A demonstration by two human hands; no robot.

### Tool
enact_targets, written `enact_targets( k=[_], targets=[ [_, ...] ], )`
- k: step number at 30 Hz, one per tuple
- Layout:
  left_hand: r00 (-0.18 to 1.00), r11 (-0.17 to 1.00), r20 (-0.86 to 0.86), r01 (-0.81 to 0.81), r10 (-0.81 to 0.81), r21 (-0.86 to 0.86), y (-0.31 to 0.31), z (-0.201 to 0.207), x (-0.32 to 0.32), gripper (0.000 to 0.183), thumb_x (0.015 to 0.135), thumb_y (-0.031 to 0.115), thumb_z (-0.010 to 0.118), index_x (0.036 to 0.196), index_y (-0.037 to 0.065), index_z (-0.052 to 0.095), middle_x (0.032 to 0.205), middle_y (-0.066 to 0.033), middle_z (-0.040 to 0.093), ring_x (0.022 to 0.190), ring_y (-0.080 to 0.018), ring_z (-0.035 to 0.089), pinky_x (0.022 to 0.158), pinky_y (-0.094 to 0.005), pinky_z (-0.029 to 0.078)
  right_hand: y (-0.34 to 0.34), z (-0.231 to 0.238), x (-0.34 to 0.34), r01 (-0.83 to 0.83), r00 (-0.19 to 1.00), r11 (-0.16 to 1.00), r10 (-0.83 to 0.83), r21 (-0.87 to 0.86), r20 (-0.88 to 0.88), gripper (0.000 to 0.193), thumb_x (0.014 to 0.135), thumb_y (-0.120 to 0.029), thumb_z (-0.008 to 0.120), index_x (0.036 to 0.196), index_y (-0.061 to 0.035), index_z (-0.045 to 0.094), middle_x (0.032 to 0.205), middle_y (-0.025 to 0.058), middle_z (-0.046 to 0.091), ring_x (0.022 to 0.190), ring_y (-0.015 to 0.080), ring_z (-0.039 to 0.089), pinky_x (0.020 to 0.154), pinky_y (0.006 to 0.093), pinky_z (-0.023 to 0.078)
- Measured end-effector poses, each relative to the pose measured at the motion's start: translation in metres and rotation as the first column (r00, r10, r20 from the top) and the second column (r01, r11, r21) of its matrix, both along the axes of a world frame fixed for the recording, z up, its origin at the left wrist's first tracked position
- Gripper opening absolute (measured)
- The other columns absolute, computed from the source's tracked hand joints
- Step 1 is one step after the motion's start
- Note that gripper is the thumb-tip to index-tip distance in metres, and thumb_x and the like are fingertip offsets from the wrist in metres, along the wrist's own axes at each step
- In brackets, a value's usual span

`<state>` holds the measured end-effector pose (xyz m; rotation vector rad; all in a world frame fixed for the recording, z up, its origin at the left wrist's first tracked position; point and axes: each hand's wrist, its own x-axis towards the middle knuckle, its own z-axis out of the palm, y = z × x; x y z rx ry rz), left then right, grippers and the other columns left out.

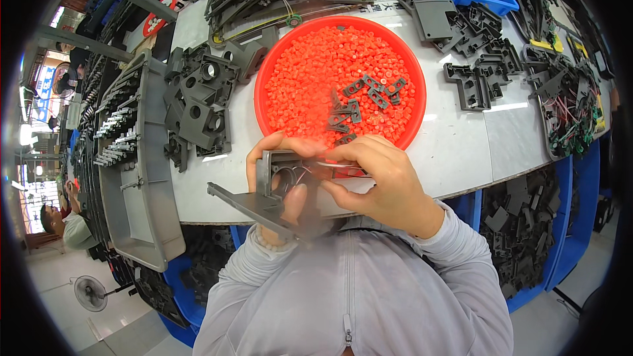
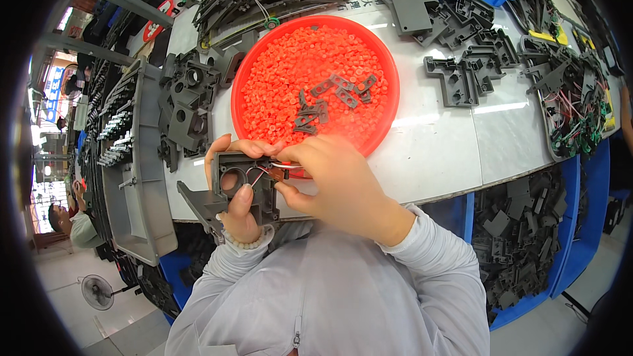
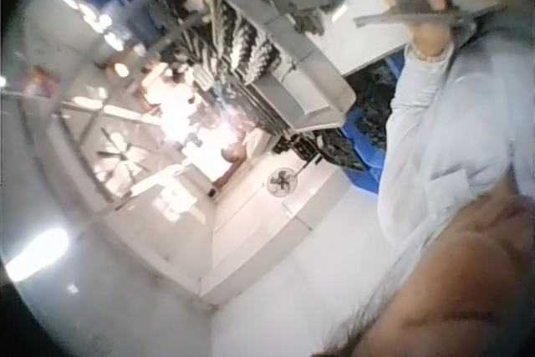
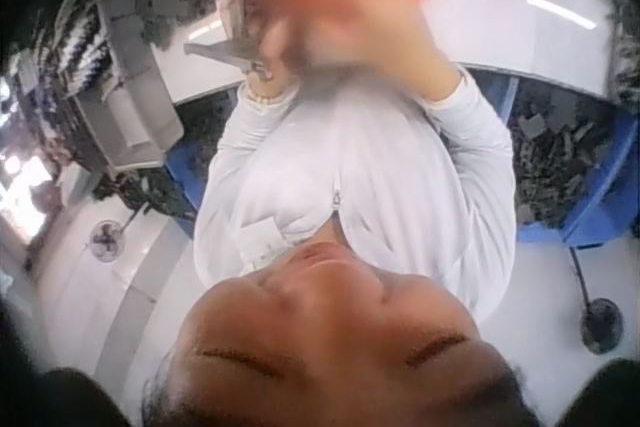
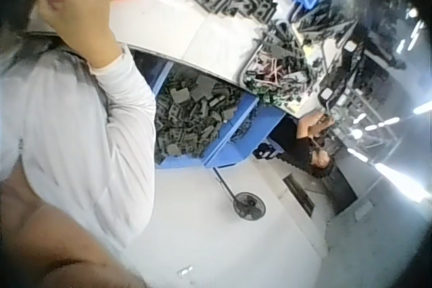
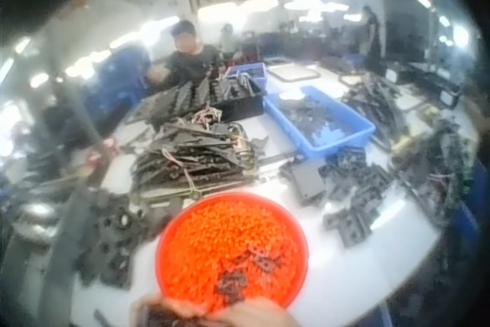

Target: The person assembles a plastic electronic housing by inserting a small fan and internal components into it, then snapping the case shut by hand.

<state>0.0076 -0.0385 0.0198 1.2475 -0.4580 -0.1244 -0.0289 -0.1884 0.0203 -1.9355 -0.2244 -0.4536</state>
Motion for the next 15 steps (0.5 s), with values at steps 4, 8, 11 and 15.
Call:
enact_targets(
  k=[4, 8, 11, 15],
  targets=[
    [1.000, 1.000, 0.013, 0.012, -0.012, 0.019, 0.0038, 0.0004, 0.0000, 0.062, 0.077, 0.017, 0.056, 0.129, 0.000, 0.028, 0.103, -0.0172, 0.048, 0.100, -0.0315, 0.053, 0.093, -0.0528, 0.042, -0.0009, -0.0002, -0.0046, 0.018, 1.000, 0.998, -0.018, -0.061, 0.008, 0.026, 0.064, -0.010, 0.072, 0.086, -0.0052, 0.059, 0.076, 0.0066, 0.058, 0.070, 0.0238, 0.055, 0.063, 0.0348, 0.043],
    [1.000, 1.000, 0.018, 0.008, -0.009, 0.016, 0.0051, 0.0020, -0.0008, 0.064, 0.076, 0.018, 0.058, 0.129, 0.001, 0.027, 0.103, -0.0165, 0.048, 0.101, -0.0324, 0.053, 0.095, -0.0549, 0.040, 0.0013, -0.0003, -0.0061, 0.063, 0.997, 0.997, -0.061, -0.040, 0.054, 0.025, 0.064, -0.009, 0.072, 0.086, -0.0054, 0.059, 0.074, 0.0065, 0.057, 0.068, 0.0236, 0.054, 0.062, 0.0349, 0.042],
    [1.000, 1.000, 0.006, 0.004, -0.004, 0.022, 0.0049, 0.0029, -0.0023, 0.064, 0.076, 0.018, 0.058, 0.130, 0.002, 0.027, 0.103, -0.0157, 0.048, 0.101, -0.0326, 0.053, 0.095, -0.0550, 0.040, 0.0011, -0.0004, -0.0081, 0.052, 0.998, 0.996, -0.049, -0.071, 0.047, 0.026, 0.063, -0.009, 0.072, 0.085, -0.0055, 0.060, 0.073, 0.0062, 0.055, 0.067, 0.0236, 0.054, 0.061, 0.0347, 0.042],
    [0.999, 1.000, -0.038, 0.001, 0.000, 0.017, 0.0044, 0.0057, -0.0052, 0.065, 0.076, 0.018, 0.059, 0.130, 0.002, 0.026, 0.103, -0.0152, 0.048, 0.101, -0.0326, 0.052, 0.094, -0.0528, 0.041, 0.0024, 0.0010, -0.0079, 0.066, 0.995, 0.994, -0.059, -0.082, 0.075, 0.027, 0.062, -0.008, 0.072, 0.086, -0.0051, 0.059, 0.072, 0.0061, 0.054, 0.066, 0.0240, 0.053, 0.060, 0.0352, 0.041]
  ],
)
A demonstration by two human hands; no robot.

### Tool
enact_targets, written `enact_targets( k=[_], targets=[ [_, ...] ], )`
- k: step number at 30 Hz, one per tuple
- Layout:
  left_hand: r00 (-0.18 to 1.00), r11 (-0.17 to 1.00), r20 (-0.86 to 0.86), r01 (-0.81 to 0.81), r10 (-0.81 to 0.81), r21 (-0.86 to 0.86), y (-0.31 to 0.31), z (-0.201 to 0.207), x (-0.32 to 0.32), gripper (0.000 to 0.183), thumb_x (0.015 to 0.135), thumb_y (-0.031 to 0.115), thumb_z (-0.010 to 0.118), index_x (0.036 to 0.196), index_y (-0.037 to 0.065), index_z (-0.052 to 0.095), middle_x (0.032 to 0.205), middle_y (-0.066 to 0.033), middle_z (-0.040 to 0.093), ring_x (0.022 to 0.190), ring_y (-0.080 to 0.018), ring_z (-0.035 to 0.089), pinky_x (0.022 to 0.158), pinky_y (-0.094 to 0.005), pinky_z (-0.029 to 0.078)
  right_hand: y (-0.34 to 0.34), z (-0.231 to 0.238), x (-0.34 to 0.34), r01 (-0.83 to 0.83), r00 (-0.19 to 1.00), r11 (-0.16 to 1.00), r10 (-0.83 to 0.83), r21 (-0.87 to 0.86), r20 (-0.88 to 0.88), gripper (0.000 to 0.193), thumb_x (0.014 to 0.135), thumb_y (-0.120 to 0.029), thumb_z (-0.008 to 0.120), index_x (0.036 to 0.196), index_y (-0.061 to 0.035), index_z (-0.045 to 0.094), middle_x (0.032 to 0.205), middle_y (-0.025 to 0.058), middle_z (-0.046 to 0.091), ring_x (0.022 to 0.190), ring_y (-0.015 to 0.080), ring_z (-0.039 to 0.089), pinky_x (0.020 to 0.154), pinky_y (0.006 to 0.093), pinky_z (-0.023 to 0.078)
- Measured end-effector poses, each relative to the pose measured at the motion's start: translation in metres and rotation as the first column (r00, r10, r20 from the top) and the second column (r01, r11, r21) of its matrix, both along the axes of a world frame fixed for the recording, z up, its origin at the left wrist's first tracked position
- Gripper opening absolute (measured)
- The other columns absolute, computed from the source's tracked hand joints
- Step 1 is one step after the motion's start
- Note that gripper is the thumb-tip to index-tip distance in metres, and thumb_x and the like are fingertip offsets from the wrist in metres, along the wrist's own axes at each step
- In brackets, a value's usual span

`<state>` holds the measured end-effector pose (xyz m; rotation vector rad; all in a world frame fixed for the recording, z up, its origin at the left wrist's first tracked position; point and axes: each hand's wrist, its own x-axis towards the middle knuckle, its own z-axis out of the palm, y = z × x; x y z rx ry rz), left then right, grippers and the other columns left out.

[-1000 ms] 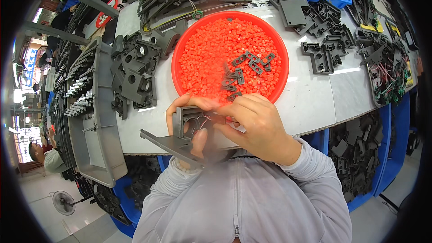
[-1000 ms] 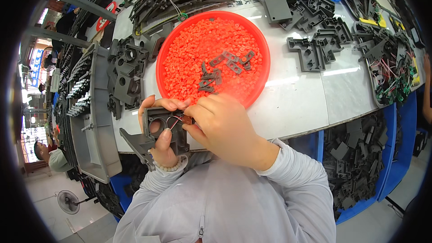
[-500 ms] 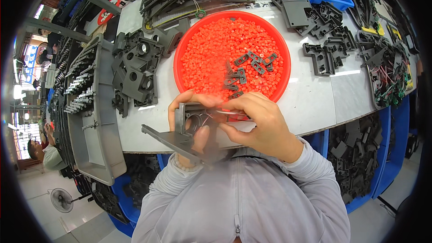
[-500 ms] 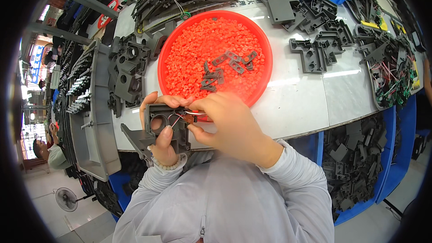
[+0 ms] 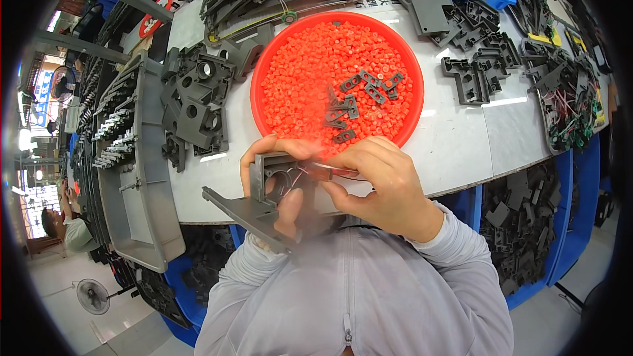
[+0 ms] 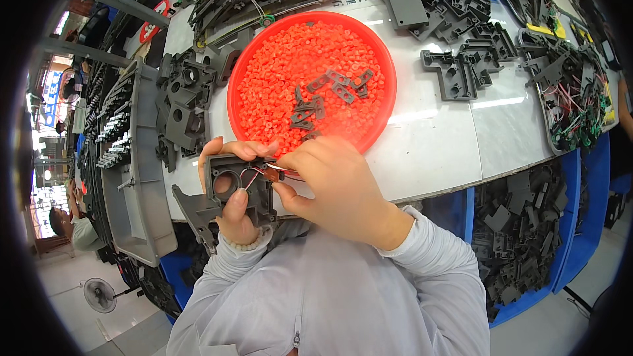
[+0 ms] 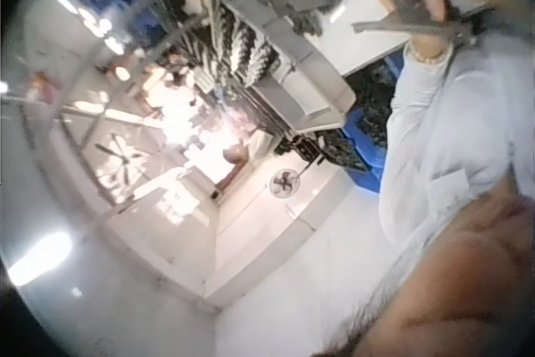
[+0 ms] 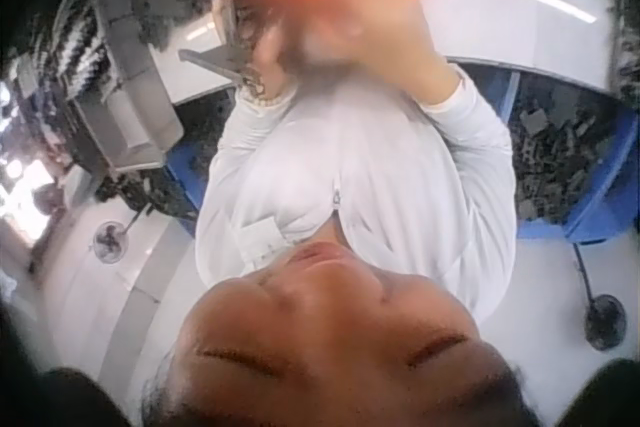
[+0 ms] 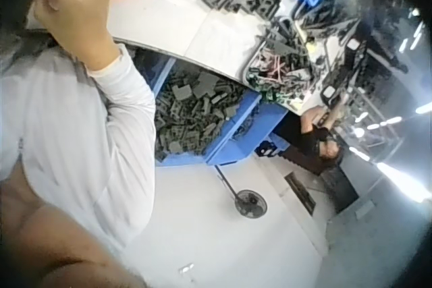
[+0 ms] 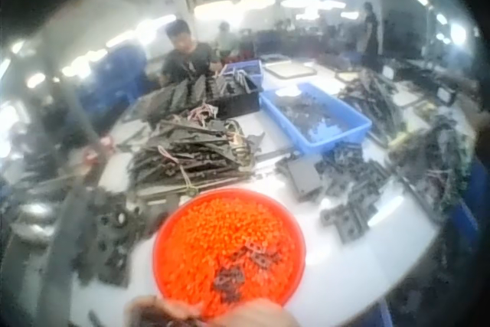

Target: The person assembles a plastic electronic housing by inserting a small fan and internal components into it, then snapping the case shut by hand.

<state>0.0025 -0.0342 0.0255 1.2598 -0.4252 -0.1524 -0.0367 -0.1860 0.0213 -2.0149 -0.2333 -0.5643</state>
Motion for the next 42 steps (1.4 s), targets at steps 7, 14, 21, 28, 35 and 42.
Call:
enact_targets(
  k=[7, 14, 21, 28, 35, 42],
  targets=[
    [0.999, 1.000, 0.037, -0.002, 0.003, -0.023, 0.000, -0.002, 0.000, 0.064, 0.076, 0.016, 0.058, 0.130, 0.002, 0.027, 0.103, -0.0161, 0.048, 0.101, -0.0328, 0.052, 0.094, -0.0519, 0.041, 0.003, 0.002, -0.001, 0.025, 1.000, 0.999, -0.025, -0.030, 0.009, 0.026, 0.063, -0.008, 0.071, 0.086, -0.0047, 0.059, 0.071, 0.0060, 0.054, 0.066, 0.0241, 0.053, 0.060, 0.0355, 0.041],
    [0.998, 0.999, 0.038, 0.053, -0.052, -0.011, -0.001, -0.008, 0.002, 0.063, 0.076, 0.015, 0.058, 0.129, 0.001, 0.028, 0.103, -0.0183, 0.048, 0.102, -0.0336, 0.052, 0.096, -0.0533, 0.040, 0.000, -0.002, 0.001, -0.026, 0.998, 1.000, 0.027, 0.016, -0.060, 0.025, 0.064, -0.009, 0.071, 0.085, -0.0046, 0.059, 0.070, 0.0062, 0.055, 0.066, 0.0250, 0.054, 0.059, 0.0358, 0.042],
    [0.989, 0.990, 0.069, 0.137, -0.134, -0.037, 0.008, -0.005, 0.008, 0.058, 0.084, 0.021, 0.056, 0.129, 0.006, 0.024, 0.110, -0.0163, 0.049, 0.106, -0.0274, 0.052, 0.087, -0.0403, 0.047, 0.002, 0.001, 0.003, -0.017, 0.999, 0.998, 0.019, 0.060, -0.032, 0.027, 0.063, -0.009, 0.073, 0.086, -0.0051, 0.059, 0.071, 0.0062, 0.055, 0.066, 0.0245, 0.054, 0.059, 0.0348, 0.043],
    [0.988, 0.985, 0.071, 0.145, -0.138, -0.091, 0.008, -0.006, 0.006, 0.059, 0.082, 0.019, 0.058, 0.129, 0.005, 0.023, 0.110, -0.0171, 0.048, 0.108, -0.0288, 0.051, 0.090, -0.0418, 0.044, 0.004, 0.002, 0.000, 0.002, 0.997, 0.999, 0.002, -0.042, 0.082, 0.027, 0.061, -0.006, 0.072, 0.084, -0.0059, 0.058, 0.073, 0.0054, 0.053, 0.064, 0.0225, 0.053, 0.057, 0.0333, 0.042],
    [0.982, 0.986, 0.107, 0.159, -0.153, -0.052, 0.007, -0.009, 0.008, 0.054, 0.083, 0.018, 0.057, 0.125, 0.005, 0.025, 0.108, -0.0167, 0.050, 0.103, -0.0290, 0.054, 0.095, -0.0454, 0.041, 0.003, -0.002, 0.000, 0.003, 0.997, 0.998, 0.003, -0.070, 0.080, 0.027, 0.061, -0.005, 0.071, 0.085, -0.0056, 0.058, 0.073, 0.0052, 0.053, 0.063, 0.0223, 0.052, 0.055, 0.0331, 0.042],
    [0.987, 0.986, 0.097, 0.140, -0.131, -0.090, 0.006, -0.006, 0.004, 0.050, 0.083, 0.016, 0.058, 0.120, 0.003, 0.027, 0.109, -0.0168, 0.050, 0.104, -0.0290, 0.054, 0.098, -0.0491, 0.038, 0.004, 0.002, -0.002, -0.025, 0.999, 0.999, 0.024, 0.029, 0.023, 0.030, 0.062, -0.006, 0.072, 0.088, -0.0052, 0.059, 0.073, 0.0054, 0.054, 0.064, 0.0228, 0.053, 0.056, 0.0342, 0.043]
  ],
)
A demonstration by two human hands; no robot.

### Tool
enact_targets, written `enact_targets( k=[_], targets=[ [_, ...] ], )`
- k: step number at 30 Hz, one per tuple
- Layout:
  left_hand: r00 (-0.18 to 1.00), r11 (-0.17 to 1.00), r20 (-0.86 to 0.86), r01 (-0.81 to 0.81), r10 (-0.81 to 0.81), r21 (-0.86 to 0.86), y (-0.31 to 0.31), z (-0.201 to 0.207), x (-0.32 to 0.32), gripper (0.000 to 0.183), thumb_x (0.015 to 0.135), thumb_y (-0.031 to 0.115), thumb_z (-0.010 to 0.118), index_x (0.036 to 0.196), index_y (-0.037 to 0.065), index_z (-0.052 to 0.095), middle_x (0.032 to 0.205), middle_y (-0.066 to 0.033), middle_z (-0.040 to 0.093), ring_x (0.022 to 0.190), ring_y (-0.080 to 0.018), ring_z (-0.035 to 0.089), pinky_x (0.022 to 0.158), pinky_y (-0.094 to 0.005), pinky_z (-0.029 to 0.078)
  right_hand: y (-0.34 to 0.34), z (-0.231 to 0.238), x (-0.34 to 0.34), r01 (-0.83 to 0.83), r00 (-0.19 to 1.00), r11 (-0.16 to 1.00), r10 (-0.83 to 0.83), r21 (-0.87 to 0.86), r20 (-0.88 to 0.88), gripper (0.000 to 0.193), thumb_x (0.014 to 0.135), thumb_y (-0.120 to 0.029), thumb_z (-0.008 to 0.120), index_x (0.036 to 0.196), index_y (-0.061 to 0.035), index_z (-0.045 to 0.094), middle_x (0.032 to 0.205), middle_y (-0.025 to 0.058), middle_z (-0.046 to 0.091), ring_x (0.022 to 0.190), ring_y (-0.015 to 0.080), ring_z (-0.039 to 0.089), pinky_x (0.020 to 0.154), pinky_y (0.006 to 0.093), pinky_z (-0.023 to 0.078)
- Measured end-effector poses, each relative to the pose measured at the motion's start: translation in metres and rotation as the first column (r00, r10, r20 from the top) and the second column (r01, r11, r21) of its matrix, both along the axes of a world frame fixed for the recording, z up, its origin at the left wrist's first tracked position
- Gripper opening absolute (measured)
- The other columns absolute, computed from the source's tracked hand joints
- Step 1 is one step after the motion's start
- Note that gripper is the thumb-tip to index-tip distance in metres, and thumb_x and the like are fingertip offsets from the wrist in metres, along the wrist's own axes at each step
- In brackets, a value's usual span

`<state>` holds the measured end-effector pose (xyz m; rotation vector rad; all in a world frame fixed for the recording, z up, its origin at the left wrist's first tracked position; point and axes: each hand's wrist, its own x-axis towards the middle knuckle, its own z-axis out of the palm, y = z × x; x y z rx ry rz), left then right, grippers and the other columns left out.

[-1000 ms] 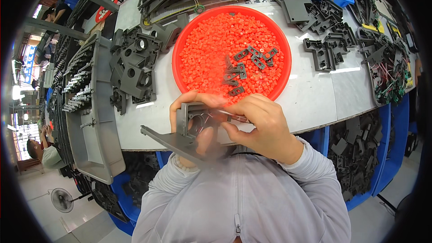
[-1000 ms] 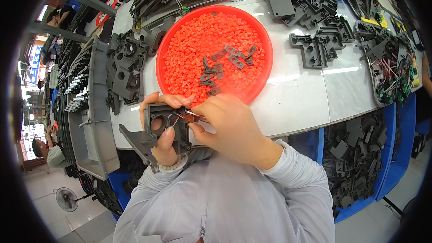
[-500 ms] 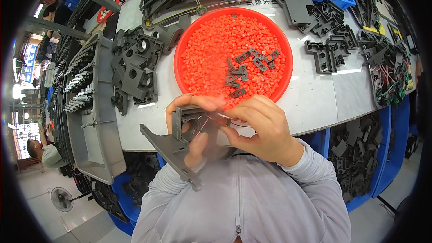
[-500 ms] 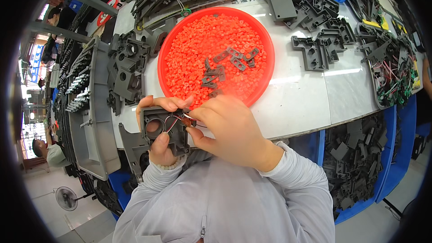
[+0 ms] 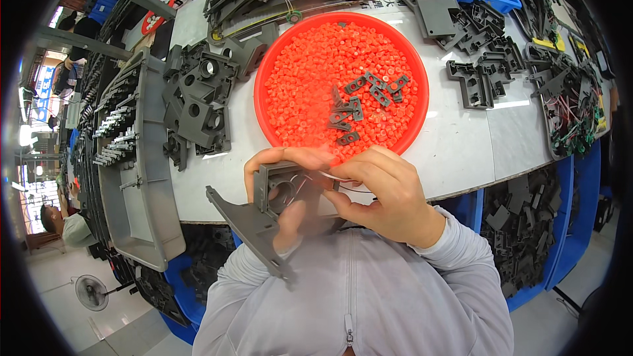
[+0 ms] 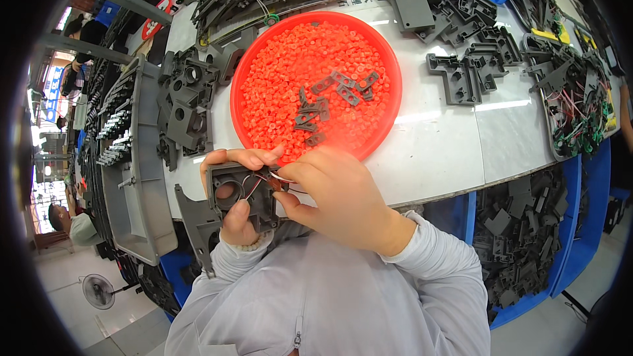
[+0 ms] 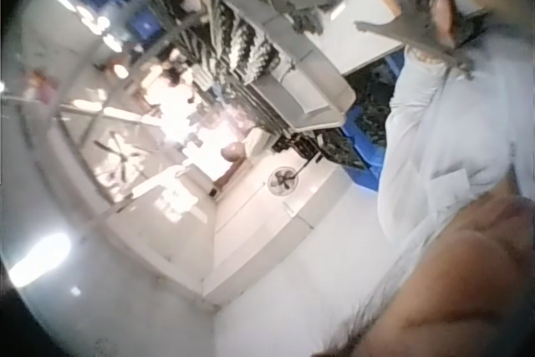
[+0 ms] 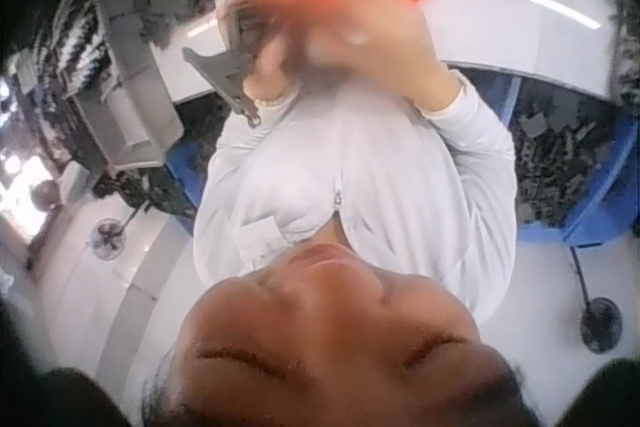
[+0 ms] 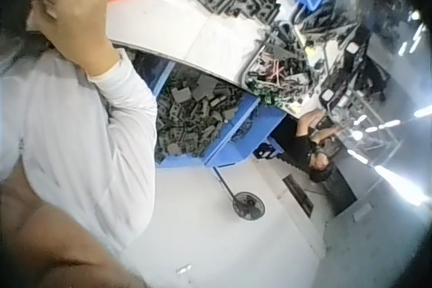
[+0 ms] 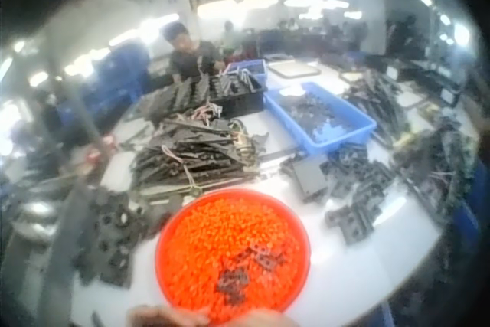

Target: The person assembles a plastic electronic housing by inserting a small fan and internal components into it, then snapping the case shut by hand.

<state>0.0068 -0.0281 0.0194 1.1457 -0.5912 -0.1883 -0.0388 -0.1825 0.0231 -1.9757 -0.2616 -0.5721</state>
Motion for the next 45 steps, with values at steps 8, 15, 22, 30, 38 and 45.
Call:
enact_targets(
  k=[8, 15, 22, 30, 38, 45],
  targets=[
    [0.999, 1.000, 0.052, -0.015, 0.014, 0.013, 0.002, -0.006, 0.000, 0.055, 0.079, 0.017, 0.059, 0.124, 0.008, 0.029, 0.104, -0.0147, 0.049, 0.102, -0.0293, 0.052, 0.098, -0.0540, 0.036, 0.002, -0.002, 0.002, 0.025, 0.997, 1.000, -0.024, -0.017, 0.068, 0.028, 0.061, -0.005, 0.072, 0.086, -0.0055, 0.060, 0.073, 0.0054, 0.054, 0.063, 0.0222, 0.053, 0.055, 0.0334, 0.043],
    [0.998, 0.997, 0.044, 0.052, -0.050, -0.048, 0.005, -0.005, 0.001, 0.048, 0.083, 0.005, 0.052, 0.123, 0.006, 0.026, 0.106, -0.0164, 0.050, 0.103, -0.0295, 0.053, 0.086, -0.0443, 0.047, 0.000, 0.004, 0.002, 0.023, 0.994, 0.997, -0.015, -0.070, 0.108, 0.032, 0.053, 0.002, 0.073, 0.082, -0.0027, 0.061, 0.070, 0.0054, 0.058, 0.058, 0.0180, 0.055, 0.050, 0.0278, 0.044],
    [0.998, 0.997, -0.057, -0.033, 0.037, 0.073, -0.002, 0.003, -0.005, 0.057, 0.077, 0.018, 0.061, 0.125, 0.010, 0.031, 0.098, -0.0127, 0.047, 0.096, -0.0276, 0.051, 0.096, -0.0546, 0.039, -0.001, 0.003, 0.001, 0.017, 0.999, 1.000, -0.016, -0.012, 0.043, 0.032, 0.053, 0.002, 0.073, 0.083, -0.0029, 0.061, 0.069, 0.0050, 0.058, 0.057, 0.0183, 0.054, 0.050, 0.0276, 0.043],
    [0.991, 0.996, -0.097, -0.085, 0.087, 0.033, -0.005, 0.001, -0.006, 0.055, 0.078, 0.018, 0.058, 0.124, 0.006, 0.031, 0.099, -0.0148, 0.048, 0.096, -0.0291, 0.051, 0.094, -0.0529, 0.041, 0.000, -0.003, 0.001, 0.024, 0.999, 0.996, -0.021, -0.084, 0.043, 0.026, 0.060, -0.006, 0.071, 0.083, -0.0055, 0.060, 0.071, 0.0059, 0.055, 0.062, 0.0231, 0.053, 0.056, 0.0340, 0.043],
    [0.999, 0.999, -0.049, -0.009, 0.010, 0.032, -0.010, 0.002, -0.002, 0.053, 0.084, 0.023, 0.063, 0.121, 0.002, 0.031, 0.105, -0.0163, 0.050, 0.101, -0.0255, 0.053, 0.080, -0.0377, 0.051, -0.008, -0.005, 0.001, -0.030, 0.996, 1.000, 0.029, -0.008, -0.080, 0.024, 0.064, -0.007, 0.072, 0.085, -0.0041, 0.059, 0.071, 0.0076, 0.056, 0.064, 0.0244, 0.056, 0.056, 0.0345, 0.045],
    [0.984, 1.000, -0.180, -0.008, 0.009, 0.010, -0.003, 0.005, 0.004, 0.064, 0.081, 0.029, 0.067, 0.128, 0.005, 0.030, 0.106, -0.0143, 0.051, 0.102, -0.0252, 0.054, 0.079, -0.0365, 0.051, -0.019, 0.009, 0.004, -0.107, 0.938, 0.976, 0.162, 0.189, -0.305, 0.036, 0.070, -0.010, 0.071, 0.102, 0.0004, 0.059, 0.086, 0.0113, 0.062, 0.077, 0.0209, 0.061, 0.067, 0.0315, 0.049]
  ],
)
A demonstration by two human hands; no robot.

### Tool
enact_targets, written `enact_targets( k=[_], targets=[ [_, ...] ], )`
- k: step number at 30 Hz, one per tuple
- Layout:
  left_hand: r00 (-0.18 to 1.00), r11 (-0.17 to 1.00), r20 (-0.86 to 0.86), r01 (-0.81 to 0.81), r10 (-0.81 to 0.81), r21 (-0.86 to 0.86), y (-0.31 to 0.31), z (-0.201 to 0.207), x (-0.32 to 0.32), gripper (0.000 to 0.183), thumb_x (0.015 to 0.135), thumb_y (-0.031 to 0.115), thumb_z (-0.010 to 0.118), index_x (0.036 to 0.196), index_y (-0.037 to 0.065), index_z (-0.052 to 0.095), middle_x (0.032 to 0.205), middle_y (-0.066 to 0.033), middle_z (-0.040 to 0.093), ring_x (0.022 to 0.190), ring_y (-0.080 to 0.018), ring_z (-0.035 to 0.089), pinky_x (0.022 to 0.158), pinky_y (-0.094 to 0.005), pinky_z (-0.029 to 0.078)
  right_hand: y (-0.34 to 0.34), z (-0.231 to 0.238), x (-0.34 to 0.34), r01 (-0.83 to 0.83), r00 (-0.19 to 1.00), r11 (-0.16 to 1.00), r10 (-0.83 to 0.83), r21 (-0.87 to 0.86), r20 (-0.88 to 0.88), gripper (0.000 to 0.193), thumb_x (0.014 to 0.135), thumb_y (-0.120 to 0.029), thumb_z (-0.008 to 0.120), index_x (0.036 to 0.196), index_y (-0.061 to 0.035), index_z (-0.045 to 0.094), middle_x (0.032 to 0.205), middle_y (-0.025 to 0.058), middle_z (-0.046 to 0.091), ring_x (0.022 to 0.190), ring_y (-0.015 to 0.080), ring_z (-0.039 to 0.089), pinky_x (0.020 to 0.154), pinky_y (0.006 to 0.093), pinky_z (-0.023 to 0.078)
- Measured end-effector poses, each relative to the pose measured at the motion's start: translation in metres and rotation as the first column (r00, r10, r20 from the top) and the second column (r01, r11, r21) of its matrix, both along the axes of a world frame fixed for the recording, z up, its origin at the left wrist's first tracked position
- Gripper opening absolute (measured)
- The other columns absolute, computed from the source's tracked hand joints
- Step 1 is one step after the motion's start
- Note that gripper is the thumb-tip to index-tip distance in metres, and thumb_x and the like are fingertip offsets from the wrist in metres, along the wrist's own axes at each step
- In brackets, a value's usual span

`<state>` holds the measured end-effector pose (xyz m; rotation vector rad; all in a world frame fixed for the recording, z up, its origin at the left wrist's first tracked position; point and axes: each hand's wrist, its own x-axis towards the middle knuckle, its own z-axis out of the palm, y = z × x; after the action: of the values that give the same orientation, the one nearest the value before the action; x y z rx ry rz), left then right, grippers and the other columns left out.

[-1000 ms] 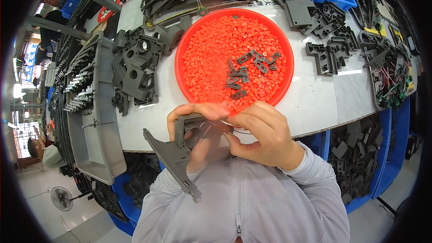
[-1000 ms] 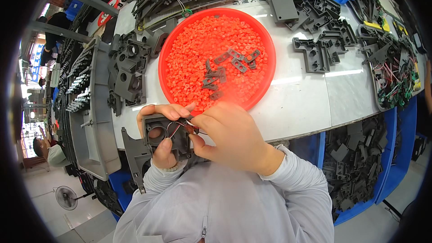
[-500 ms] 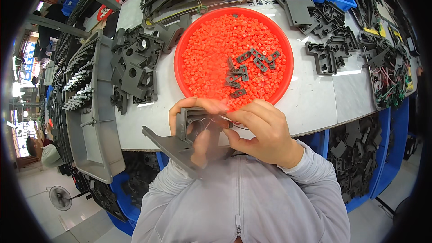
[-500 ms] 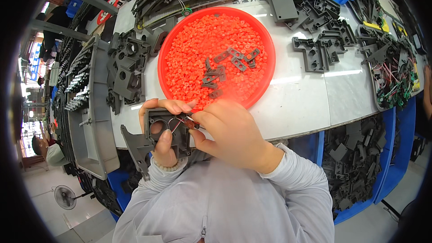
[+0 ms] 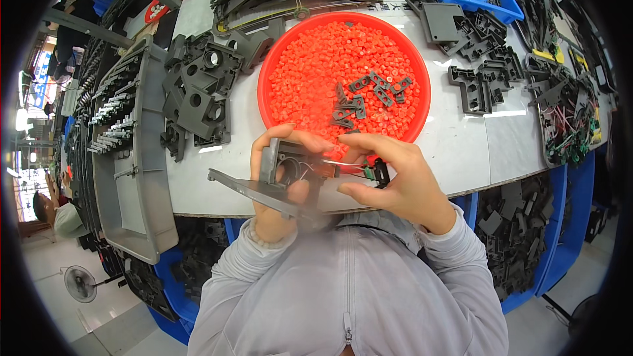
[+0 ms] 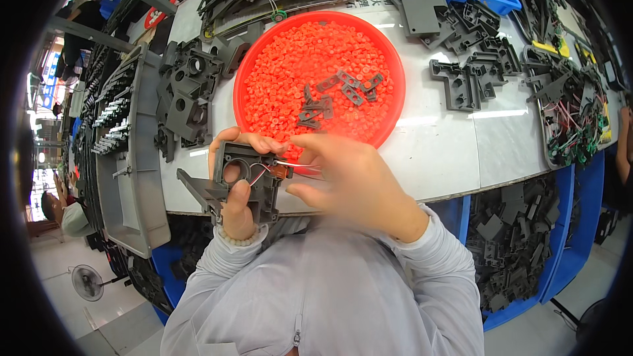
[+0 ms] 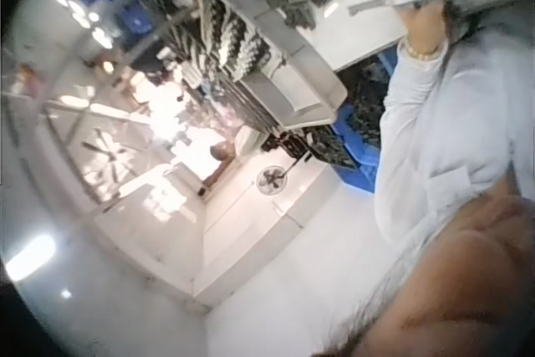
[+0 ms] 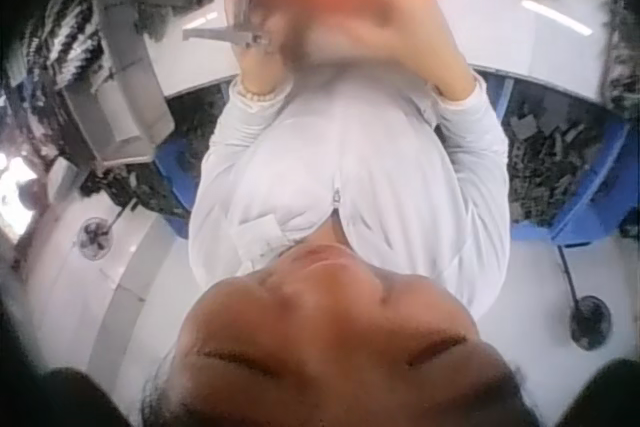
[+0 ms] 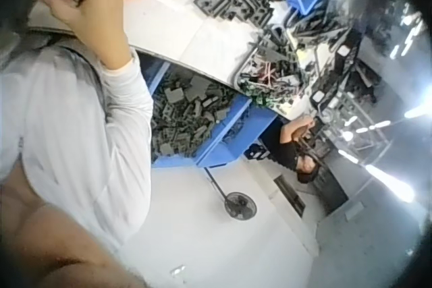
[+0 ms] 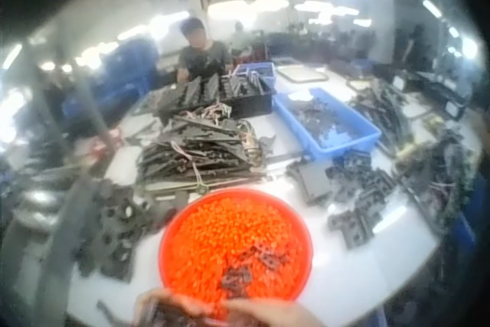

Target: The person assembles a plastic electronic housing by inserting a small fan and internal components into it, then snapping the case shut by hand.

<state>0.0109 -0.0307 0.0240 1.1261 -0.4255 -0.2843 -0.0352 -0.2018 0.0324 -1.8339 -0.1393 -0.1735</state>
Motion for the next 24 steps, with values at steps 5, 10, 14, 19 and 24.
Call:
enact_targets(
  k=[5, 10, 14, 19, 24],
  targets=[
    [1.000, 1.000, 0.013, 0.005, -0.005, -0.003, 0.003, 0.001, 0.002, 0.063, 0.080, 0.028, 0.063, 0.127, 0.004, 0.030, 0.104, -0.0156, 0.049, 0.100, -0.0283, 0.053, 0.087, -0.0444, 0.046, -0.022, -0.017, 0.003, -0.034, 0.932, 0.903, 0.183, 0.429, -0.312, 0.028, 0.086, -0.013, 0.058, 0.109, 0.0021, 0.057, 0.096, 0.0080, 0.063, 0.085, 0.0137, 0.059, 0.075, 0.0275, 0.048],
    [0.999, 1.000, 0.039, 0.001, -0.001, 0.013, 0.005, 0.004, 0.001, 0.061, 0.079, 0.028, 0.060, 0.126, 0.003, 0.031, 0.100, -0.0169, 0.048, 0.098, -0.0309, 0.051, 0.092, -0.0519, 0.042, -0.029, -0.018, 0.008, -0.221, 0.852, 0.790, 0.442, 0.573, -0.281, 0.025, 0.090, -0.008, 0.050, 0.111, 0.0028, 0.057, 0.102, 0.0052, 0.061, 0.094, 0.0127, 0.056, 0.081, 0.0282, 0.046],
    [0.997, 1.000, 0.069, 0.018, -0.017, -0.012, 0.005, 0.009, 0.002, 0.060, 0.078, 0.028, 0.060, 0.125, 0.003, 0.032, 0.099, -0.0168, 0.049, 0.096, -0.0307, 0.053, 0.091, -0.0503, 0.043, -0.033, -0.012, 0.009, -0.317, 0.782, 0.748, 0.554, 0.583, -0.286, 0.026, 0.085, -0.003, 0.055, 0.110, 0.0018, 0.058, 0.102, 0.0064, 0.061, 0.097, 0.0130, 0.056, 0.083, 0.0282, 0.045],
    [0.992, 0.989, 0.094, 0.097, -0.087, -0.107, 0.012, 0.004, 0.008, 0.060, 0.081, 0.024, 0.066, 0.127, 0.004, 0.032, 0.104, -0.0155, 0.053, 0.101, -0.0266, 0.056, 0.077, -0.0349, 0.053, -0.031, 0.006, 0.008, -0.128, 0.912, 0.889, 0.280, 0.439, -0.301, 0.025, 0.079, -0.002, 0.061, 0.104, 0.0012, 0.060, 0.095, 0.0056, 0.064, 0.087, 0.0117, 0.060, 0.077, 0.0258, 0.047],
    [0.985, 0.985, 0.087, 0.153, -0.146, -0.077, 0.014, 0.003, 0.007, 0.058, 0.080, 0.010, 0.063, 0.128, 0.004, 0.032, 0.105, -0.0147, 0.052, 0.102, -0.0242, 0.055, 0.078, -0.0342, 0.052, -0.022, 0.025, 0.003, 0.061, 0.975, 0.970, -0.008, -0.235, 0.221, 0.025, 0.069, 0.001, 0.063, 0.094, -0.0021, 0.064, 0.087, 0.0081, 0.065, 0.074, 0.0206, 0.062, 0.067, 0.0299, 0.048]
  ],
)
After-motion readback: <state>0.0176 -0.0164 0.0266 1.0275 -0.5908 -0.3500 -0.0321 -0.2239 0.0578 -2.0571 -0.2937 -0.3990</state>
